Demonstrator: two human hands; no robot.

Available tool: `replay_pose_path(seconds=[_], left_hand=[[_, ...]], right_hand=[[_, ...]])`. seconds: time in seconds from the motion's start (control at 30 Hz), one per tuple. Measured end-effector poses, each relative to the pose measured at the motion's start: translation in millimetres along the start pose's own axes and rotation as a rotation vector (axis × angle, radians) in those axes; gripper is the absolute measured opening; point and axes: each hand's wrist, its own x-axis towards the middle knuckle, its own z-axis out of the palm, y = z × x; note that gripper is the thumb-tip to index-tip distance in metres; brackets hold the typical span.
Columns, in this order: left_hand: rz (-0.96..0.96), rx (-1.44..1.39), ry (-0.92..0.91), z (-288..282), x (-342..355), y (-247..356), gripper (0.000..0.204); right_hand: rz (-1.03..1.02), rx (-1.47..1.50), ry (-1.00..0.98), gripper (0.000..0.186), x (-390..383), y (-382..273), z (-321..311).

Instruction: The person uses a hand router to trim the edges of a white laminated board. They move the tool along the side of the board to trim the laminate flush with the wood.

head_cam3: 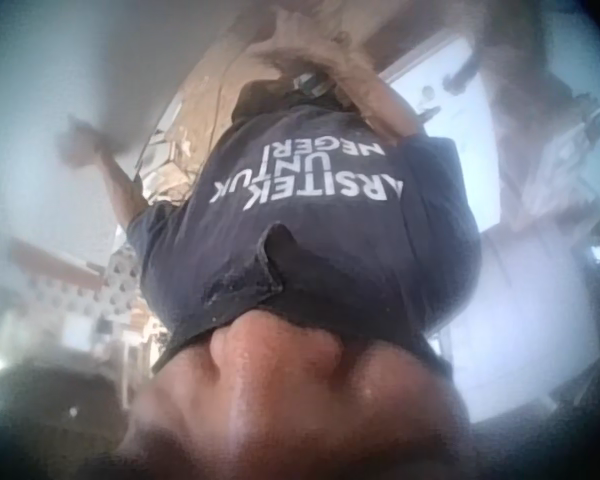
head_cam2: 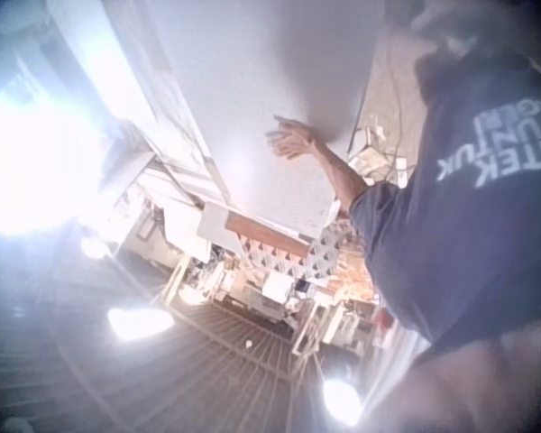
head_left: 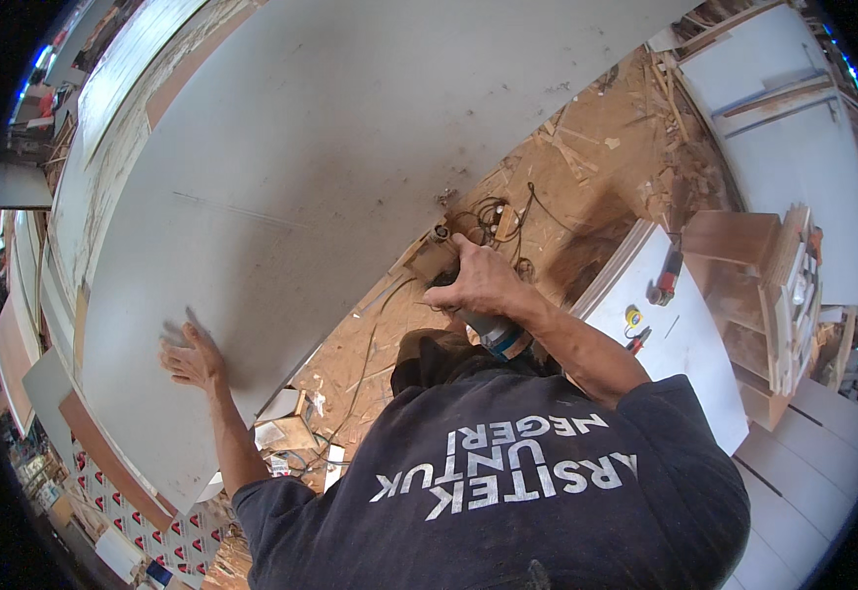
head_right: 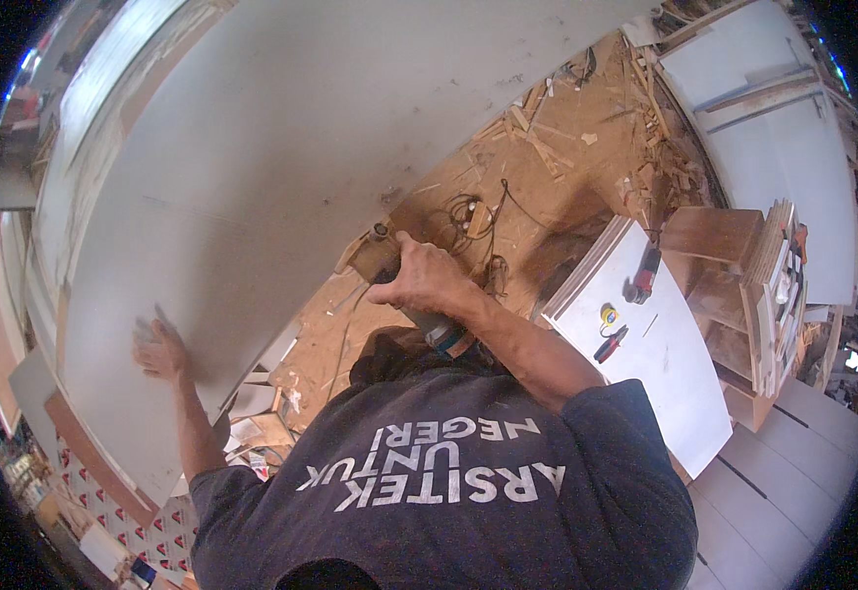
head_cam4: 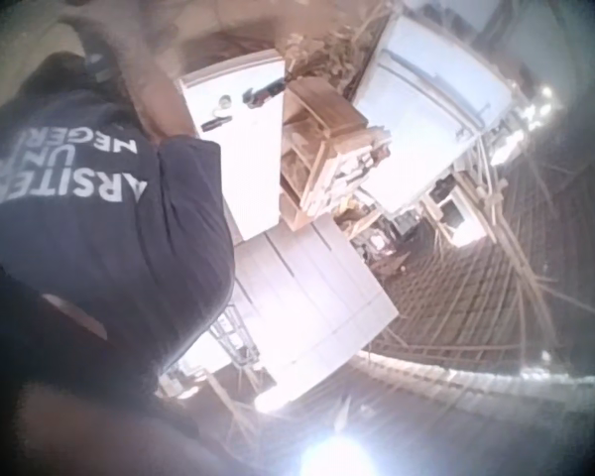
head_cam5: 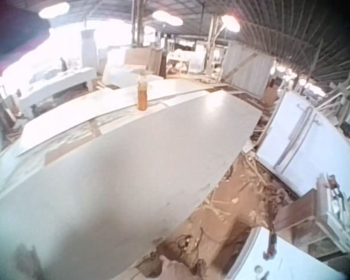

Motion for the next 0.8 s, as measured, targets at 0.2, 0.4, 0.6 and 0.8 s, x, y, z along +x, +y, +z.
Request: replay_pose_path(seconds=[0.2, 0.4, 0.6, 0.8], left_hand=[[0.004, 0.009, -0.041, 0, 2, 1, 0.101], [0.029, -0.017, -0.072, -6, -1, 8, 0.100], [0.047, -0.012, -0.125, -15, -6, 20, 0.098], [0.039, -0.025, -0.102, -3, -3, 18, 0.097]], right_hand=[[0.009, -0.014, 0.008, 0.115, -3, -9, 17], [0.006, -0.028, 0.034, 0.096, -10, -28, 40], [-0.021, -0.001, 0.060, 0.102, -18, -38, 72], [0.004, -0.026, 0.049, 0.100, -27, -63, 90]])
